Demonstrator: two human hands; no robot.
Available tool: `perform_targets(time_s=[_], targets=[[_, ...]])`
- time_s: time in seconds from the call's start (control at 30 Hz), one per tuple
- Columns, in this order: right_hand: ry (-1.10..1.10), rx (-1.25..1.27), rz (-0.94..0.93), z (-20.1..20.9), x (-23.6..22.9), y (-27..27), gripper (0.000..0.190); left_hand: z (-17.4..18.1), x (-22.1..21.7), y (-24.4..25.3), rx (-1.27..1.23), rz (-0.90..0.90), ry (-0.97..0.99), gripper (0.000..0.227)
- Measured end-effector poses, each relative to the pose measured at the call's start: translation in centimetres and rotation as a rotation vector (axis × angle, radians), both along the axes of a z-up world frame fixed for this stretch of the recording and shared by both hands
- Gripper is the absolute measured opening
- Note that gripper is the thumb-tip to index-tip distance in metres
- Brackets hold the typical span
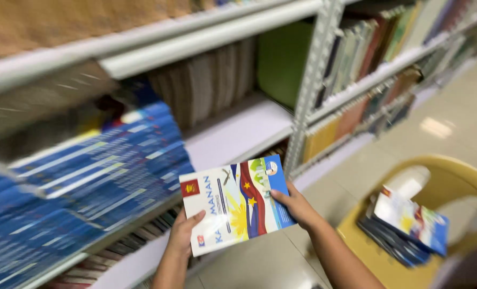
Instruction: Taking books from a shelf and stacking them on a yellow plastic chair.
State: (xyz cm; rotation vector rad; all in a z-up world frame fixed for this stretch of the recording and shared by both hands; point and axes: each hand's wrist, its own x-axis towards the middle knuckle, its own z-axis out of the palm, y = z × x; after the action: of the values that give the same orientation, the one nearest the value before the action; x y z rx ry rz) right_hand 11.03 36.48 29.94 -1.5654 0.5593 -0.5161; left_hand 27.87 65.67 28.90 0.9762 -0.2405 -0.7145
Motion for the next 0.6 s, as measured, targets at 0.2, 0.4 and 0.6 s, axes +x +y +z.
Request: perform_targets(time_s=[0.2,0.4,0.6], targets=[[-0.061,0.528,0.051,-1.5,-8.9,-6.0,0.064,-1.5,-4.4,-11.0,0.142,-0.219,0.141,0.049],[0.001,0.450,-0.212,-9.3,-19.0,-17.5,0.058,-7.1,-10.4,-27.2,0.594,-0.333,-0.016,0.047],[0.187,0.338,-0.497,-18.0,-30.1,-26.7,0.056,-16.0,-18.9,-42.2,0.717,-0.547,-0.197,0.058]])
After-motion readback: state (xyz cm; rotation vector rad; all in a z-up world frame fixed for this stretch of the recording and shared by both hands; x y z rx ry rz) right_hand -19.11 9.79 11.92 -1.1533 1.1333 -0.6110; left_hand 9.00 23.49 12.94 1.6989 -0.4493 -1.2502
